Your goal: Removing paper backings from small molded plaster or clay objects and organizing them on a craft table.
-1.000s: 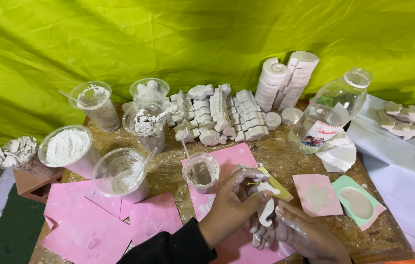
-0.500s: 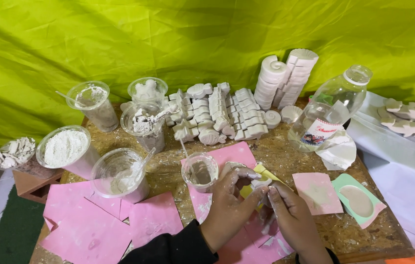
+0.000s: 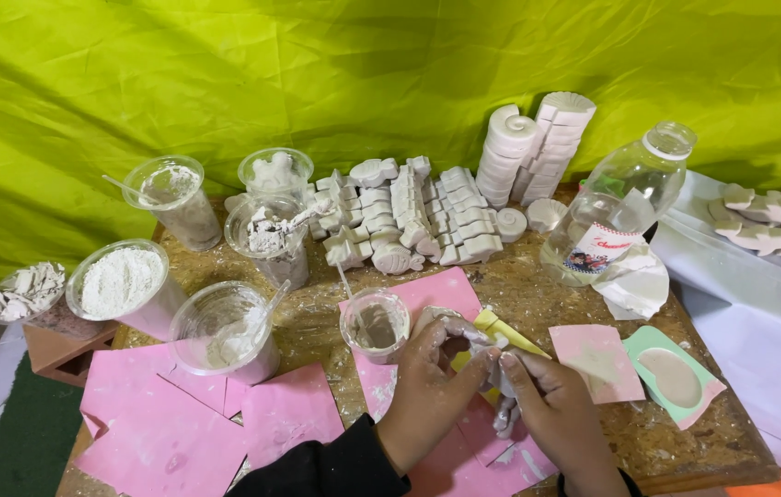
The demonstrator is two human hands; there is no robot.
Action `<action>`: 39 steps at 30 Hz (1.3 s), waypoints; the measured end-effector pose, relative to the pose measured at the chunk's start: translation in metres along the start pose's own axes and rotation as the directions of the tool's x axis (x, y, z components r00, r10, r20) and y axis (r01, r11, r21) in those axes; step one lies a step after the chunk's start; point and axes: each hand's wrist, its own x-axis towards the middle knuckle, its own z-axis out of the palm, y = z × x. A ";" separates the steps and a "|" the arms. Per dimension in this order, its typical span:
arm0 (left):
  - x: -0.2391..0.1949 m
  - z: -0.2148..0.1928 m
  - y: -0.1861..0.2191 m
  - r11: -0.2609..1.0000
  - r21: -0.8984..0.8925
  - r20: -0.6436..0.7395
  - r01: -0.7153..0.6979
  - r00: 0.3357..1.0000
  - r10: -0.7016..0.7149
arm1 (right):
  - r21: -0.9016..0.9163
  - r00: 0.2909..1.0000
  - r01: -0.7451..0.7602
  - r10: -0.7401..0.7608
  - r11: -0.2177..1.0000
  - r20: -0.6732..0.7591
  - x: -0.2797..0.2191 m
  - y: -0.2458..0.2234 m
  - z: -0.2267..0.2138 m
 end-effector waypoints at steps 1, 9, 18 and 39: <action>0.000 0.000 -0.002 1.000 0.003 0.000 -0.001 1.000 0.001 | -0.071 0.999 0.017 -0.019 0.997 -0.034 -0.002 -0.004 0.001; -0.001 0.001 -0.002 0.999 0.044 -0.010 0.004 1.000 -0.003 | -0.117 0.998 0.028 -0.035 0.993 -0.060 -0.001 0.001 0.001; -0.005 0.000 -0.002 0.990 -0.139 0.030 0.004 1.000 0.000 | 0.523 0.982 -0.015 -0.085 0.852 0.167 0.029 0.077 -0.024; -0.007 0.000 -0.003 0.998 -0.013 0.006 -0.061 0.998 0.061 | 0.122 0.962 -0.150 0.116 0.981 0.247 0.015 0.040 -0.031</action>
